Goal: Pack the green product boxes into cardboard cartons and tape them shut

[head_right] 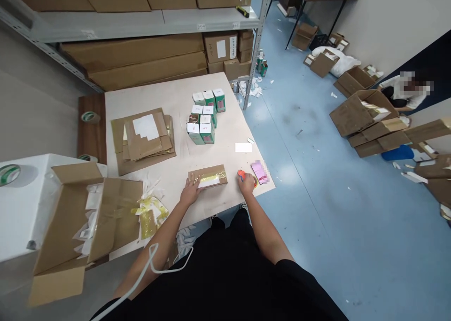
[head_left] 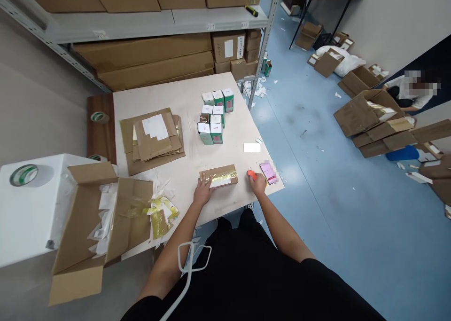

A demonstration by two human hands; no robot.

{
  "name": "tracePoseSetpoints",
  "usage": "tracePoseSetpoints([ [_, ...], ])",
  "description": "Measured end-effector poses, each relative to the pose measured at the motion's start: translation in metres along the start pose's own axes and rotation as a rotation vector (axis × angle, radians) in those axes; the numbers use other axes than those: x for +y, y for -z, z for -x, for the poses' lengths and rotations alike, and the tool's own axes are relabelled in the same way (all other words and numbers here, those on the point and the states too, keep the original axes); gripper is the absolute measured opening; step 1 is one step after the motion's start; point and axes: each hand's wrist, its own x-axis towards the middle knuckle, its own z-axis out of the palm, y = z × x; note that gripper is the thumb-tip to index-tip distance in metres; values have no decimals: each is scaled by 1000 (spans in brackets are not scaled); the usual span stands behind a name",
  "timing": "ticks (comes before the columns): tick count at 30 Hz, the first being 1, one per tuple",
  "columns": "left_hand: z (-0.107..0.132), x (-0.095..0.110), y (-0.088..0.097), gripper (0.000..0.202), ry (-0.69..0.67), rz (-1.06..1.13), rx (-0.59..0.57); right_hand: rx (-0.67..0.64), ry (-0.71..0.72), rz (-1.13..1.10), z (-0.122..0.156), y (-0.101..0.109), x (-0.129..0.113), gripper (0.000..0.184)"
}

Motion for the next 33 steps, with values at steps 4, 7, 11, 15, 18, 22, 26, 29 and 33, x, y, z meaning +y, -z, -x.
tracePoseSetpoints([
  [4,-5,28,-4,70,45,-16,-45,-185,-113,-4,1,4,39,22],
  [7,-9,43,-6,71,97,-33,-103,-298,-91,-57,6,-9,52,35],
  [11,-13,57,-6,69,168,-49,-134,-270,-68,-135,-1,-23,56,43],
  [15,-14,61,-4,69,221,-35,-154,-307,-92,-126,-25,-14,52,26],
  [18,-13,60,-5,69,230,-5,-146,-311,-57,-146,-40,4,45,17],
  [22,-9,66,-18,71,224,34,-95,-291,90,-283,-45,34,29,20],
  [26,-8,74,-29,72,260,83,-74,-396,236,-482,-43,53,-3,28],
  [29,-10,78,-30,73,267,129,-94,-591,340,-641,-40,50,-33,34],
  [33,-9,81,-28,73,284,195,-74,-803,370,-730,-33,32,-53,40],
])
